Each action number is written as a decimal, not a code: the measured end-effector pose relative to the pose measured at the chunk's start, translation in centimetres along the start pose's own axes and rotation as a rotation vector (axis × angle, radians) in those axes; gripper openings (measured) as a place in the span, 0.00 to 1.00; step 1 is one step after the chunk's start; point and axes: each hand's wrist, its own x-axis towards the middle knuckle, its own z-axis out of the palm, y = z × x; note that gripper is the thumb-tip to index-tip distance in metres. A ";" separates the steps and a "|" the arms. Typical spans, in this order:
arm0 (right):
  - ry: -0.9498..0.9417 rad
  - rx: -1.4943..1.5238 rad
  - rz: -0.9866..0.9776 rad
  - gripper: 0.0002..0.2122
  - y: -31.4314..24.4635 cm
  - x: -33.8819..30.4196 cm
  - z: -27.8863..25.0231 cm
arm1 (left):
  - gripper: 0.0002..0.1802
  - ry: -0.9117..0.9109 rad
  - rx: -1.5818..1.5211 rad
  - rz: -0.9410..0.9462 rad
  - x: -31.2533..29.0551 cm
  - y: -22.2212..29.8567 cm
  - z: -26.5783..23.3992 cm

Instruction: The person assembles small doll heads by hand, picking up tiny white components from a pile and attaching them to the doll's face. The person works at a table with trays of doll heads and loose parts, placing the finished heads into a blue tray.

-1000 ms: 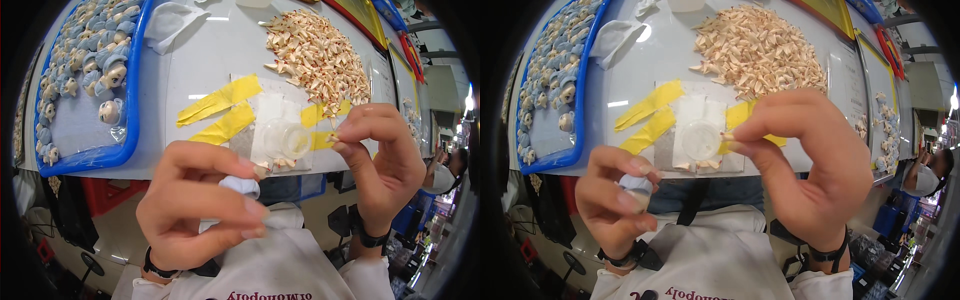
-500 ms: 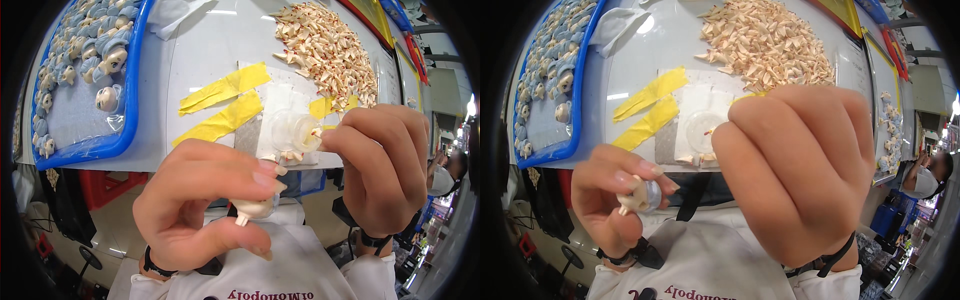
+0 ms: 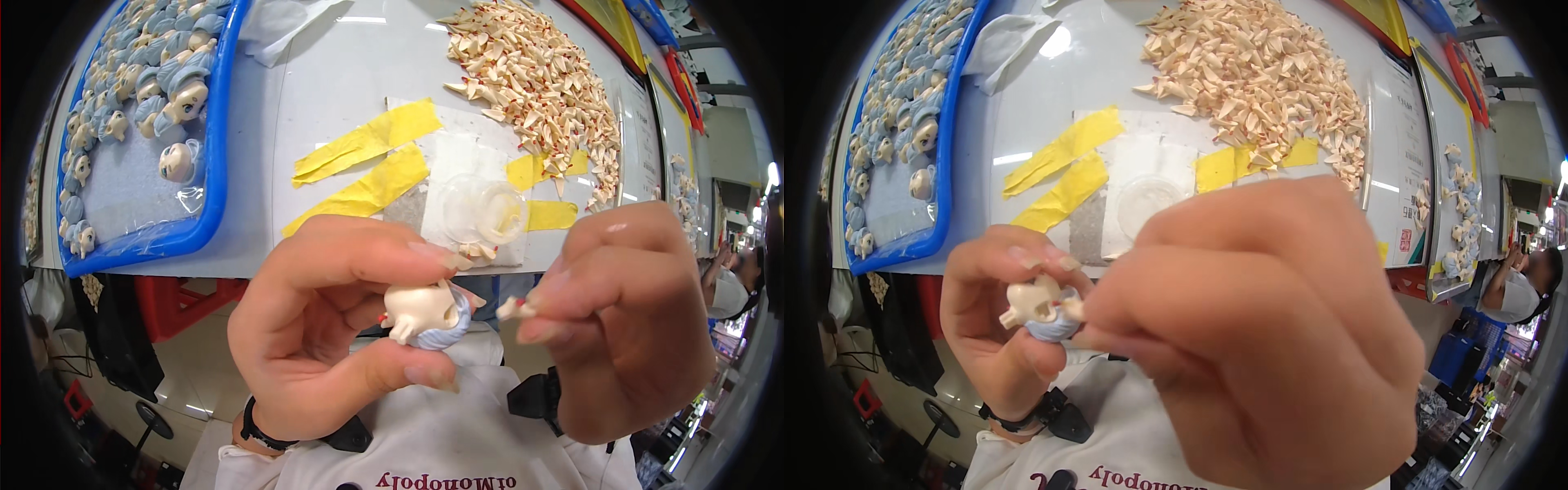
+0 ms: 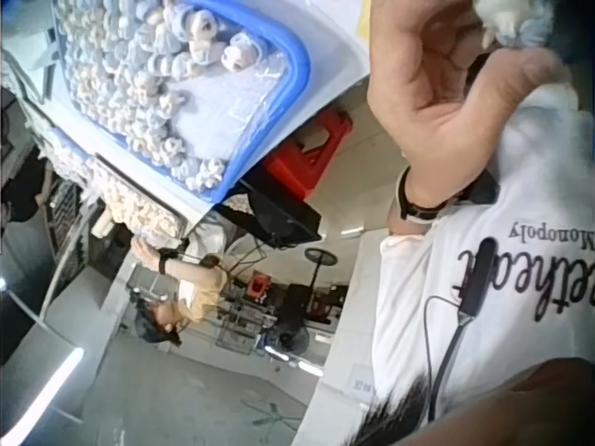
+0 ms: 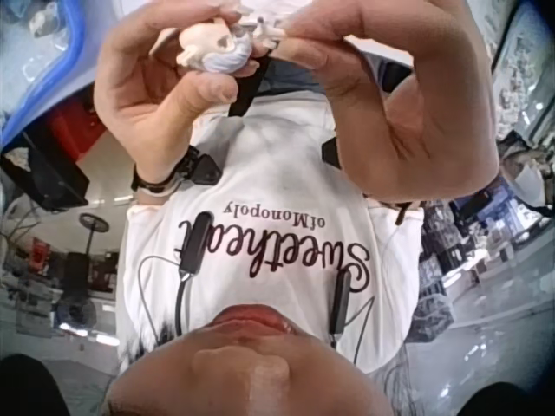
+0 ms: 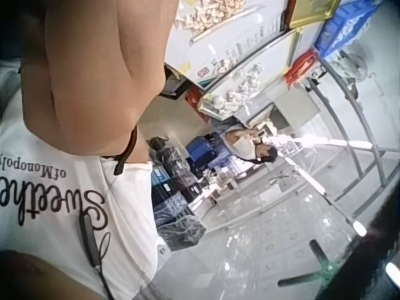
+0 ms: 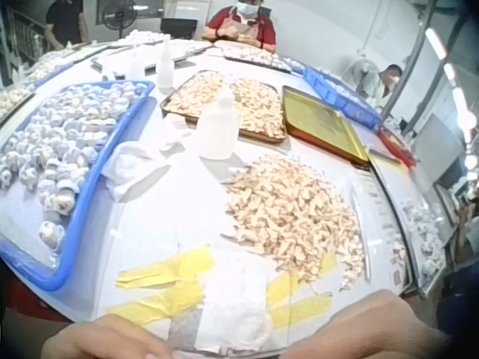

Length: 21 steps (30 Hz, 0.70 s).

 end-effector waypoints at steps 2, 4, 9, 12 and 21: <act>0.145 0.137 0.019 0.07 0.1 -0.9 2.0 | 0.30 -0.026 0.041 0.022 0.0 -0.1 0.0; 0.079 0.038 0.002 0.07 -0.2 -0.5 2.0 | 0.30 -0.112 0.078 0.092 0.2 -0.4 -0.5; -0.207 -0.194 -0.060 0.09 -1.4 1.5 -0.6 | 0.30 -0.185 0.206 0.204 0.3 -0.5 -1.3; -0.188 -0.193 -0.099 0.10 -1.2 1.5 -0.5 | 0.30 -0.186 0.285 0.261 0.2 -0.3 -1.3; -0.168 -0.183 -0.190 0.12 -0.5 1.4 -1.1 | 0.26 -0.168 0.423 0.328 -0.1 0.0 -0.3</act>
